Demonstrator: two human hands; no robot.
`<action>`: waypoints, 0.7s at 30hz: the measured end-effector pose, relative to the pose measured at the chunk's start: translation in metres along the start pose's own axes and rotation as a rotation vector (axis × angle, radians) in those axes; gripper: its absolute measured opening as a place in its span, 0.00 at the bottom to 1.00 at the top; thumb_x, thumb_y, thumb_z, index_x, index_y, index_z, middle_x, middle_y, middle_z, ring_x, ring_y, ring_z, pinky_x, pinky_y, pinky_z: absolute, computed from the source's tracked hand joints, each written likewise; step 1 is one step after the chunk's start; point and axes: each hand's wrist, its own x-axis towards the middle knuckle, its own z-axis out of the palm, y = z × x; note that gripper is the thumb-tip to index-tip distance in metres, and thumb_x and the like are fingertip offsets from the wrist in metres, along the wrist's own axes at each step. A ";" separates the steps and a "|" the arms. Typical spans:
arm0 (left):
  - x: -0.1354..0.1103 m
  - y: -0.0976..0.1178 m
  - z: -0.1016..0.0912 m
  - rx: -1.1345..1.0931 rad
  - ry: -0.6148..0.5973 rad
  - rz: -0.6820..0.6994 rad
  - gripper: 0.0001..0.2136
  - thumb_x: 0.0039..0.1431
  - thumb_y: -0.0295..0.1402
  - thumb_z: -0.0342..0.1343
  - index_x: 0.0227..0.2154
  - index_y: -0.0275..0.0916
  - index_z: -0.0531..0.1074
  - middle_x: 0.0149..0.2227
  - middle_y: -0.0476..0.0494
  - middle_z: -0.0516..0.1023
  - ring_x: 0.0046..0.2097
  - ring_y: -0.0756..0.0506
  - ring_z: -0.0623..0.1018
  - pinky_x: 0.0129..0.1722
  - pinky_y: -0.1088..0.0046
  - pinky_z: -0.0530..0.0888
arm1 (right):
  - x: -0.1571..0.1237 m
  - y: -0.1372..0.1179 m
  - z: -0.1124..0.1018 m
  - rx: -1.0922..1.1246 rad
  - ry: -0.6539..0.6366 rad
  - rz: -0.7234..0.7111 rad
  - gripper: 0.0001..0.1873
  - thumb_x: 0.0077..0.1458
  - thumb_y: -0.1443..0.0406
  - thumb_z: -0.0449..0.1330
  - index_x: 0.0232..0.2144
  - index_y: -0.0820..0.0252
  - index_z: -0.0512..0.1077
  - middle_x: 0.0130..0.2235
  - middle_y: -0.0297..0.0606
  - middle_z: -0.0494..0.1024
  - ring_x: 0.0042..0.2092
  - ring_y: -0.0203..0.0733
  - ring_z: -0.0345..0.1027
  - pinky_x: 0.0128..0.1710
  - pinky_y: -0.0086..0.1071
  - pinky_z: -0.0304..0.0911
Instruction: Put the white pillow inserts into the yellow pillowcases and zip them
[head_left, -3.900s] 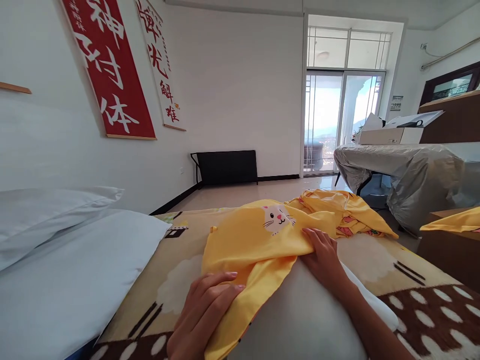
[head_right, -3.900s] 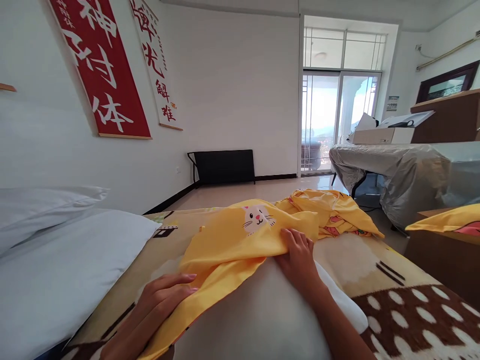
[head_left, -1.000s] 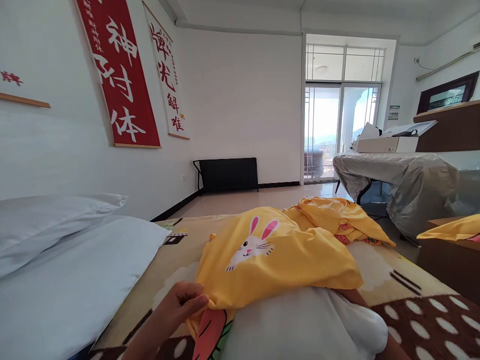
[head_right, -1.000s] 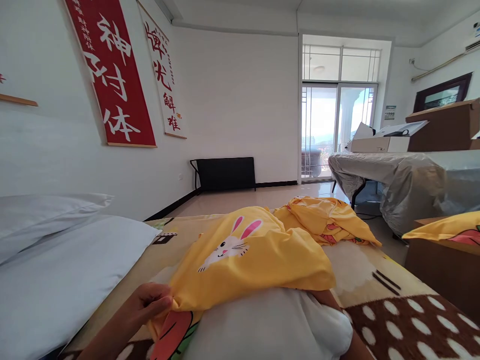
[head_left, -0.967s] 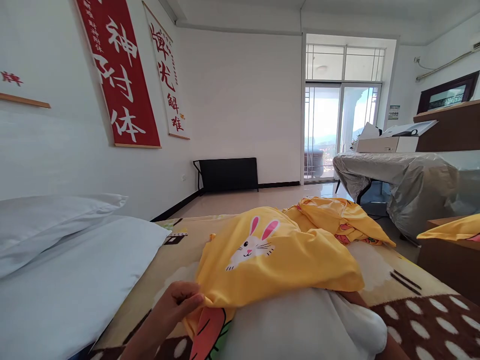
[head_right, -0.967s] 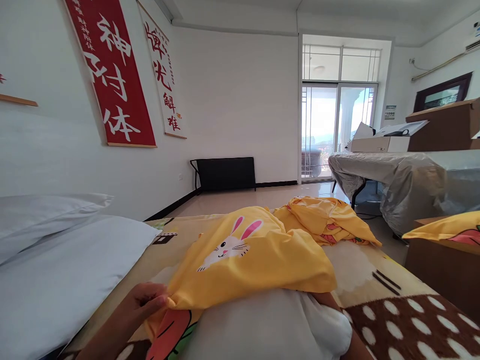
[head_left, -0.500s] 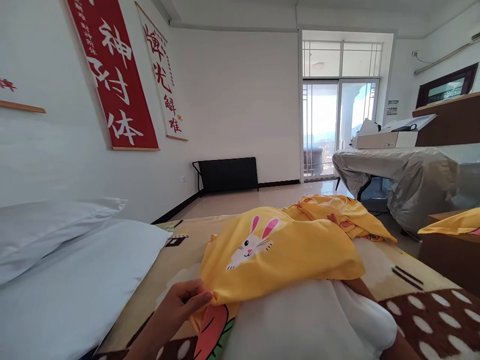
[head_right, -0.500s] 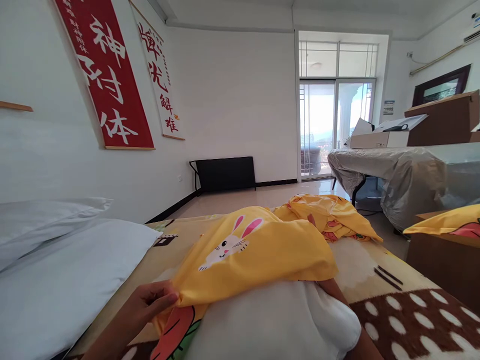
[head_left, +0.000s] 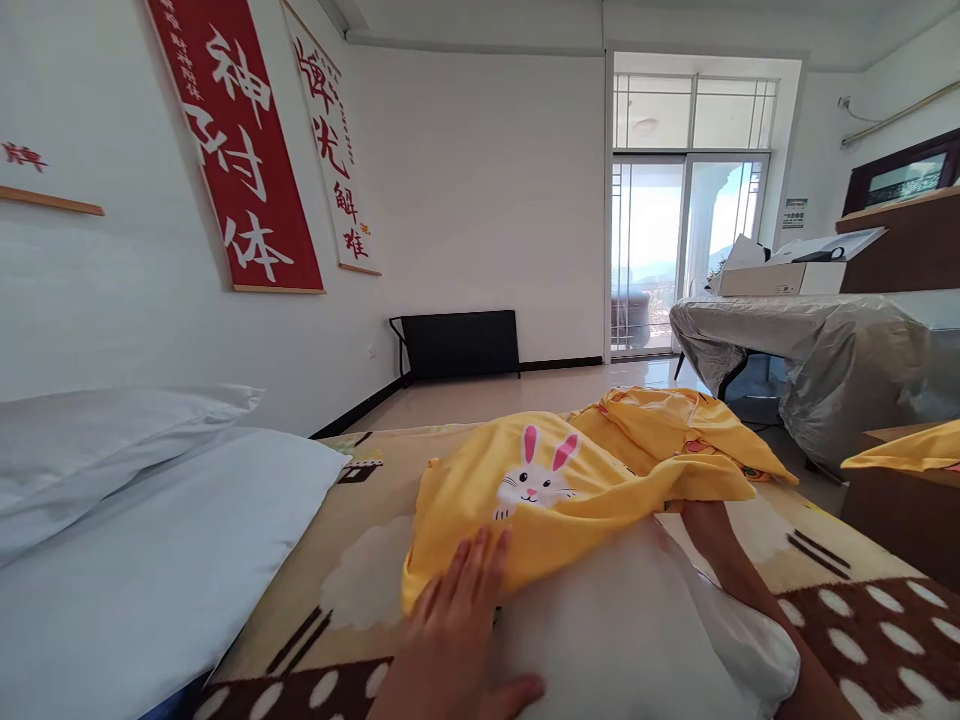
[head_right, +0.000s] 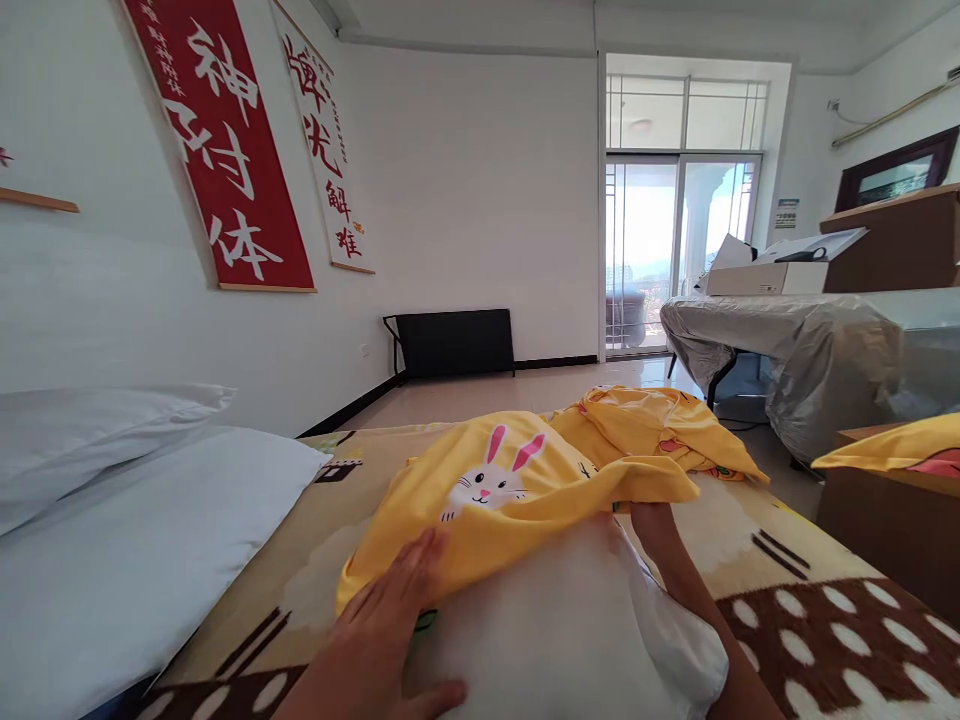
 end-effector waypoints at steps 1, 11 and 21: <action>0.004 0.000 0.009 0.027 -0.036 -0.044 0.44 0.45 0.44 0.60 0.63 0.43 0.46 0.60 0.35 0.63 0.58 0.34 0.67 0.51 0.57 0.69 | 0.000 0.001 0.001 -0.010 0.049 0.018 0.17 0.55 0.53 0.51 0.45 0.49 0.67 0.46 0.41 0.73 0.48 0.48 0.66 0.45 0.43 0.66; 0.014 -0.033 -0.003 0.188 0.765 0.078 0.14 0.49 0.17 0.46 0.35 0.39 0.68 0.32 0.42 0.75 0.38 0.43 0.74 0.43 0.66 0.67 | -0.002 -0.052 -0.023 0.303 0.089 -0.153 0.12 0.51 0.50 0.55 0.31 0.50 0.66 0.32 0.38 0.71 0.37 0.49 0.68 0.42 0.48 0.67; 0.006 -0.042 -0.046 -0.013 0.398 0.023 0.04 0.51 0.27 0.50 0.27 0.41 0.69 0.28 0.47 0.75 0.32 0.47 0.74 0.32 0.76 0.68 | 0.012 -0.083 -0.029 0.193 0.110 0.034 0.19 0.42 0.62 0.59 0.40 0.55 0.72 0.45 0.41 0.77 0.53 0.53 0.65 0.51 0.45 0.63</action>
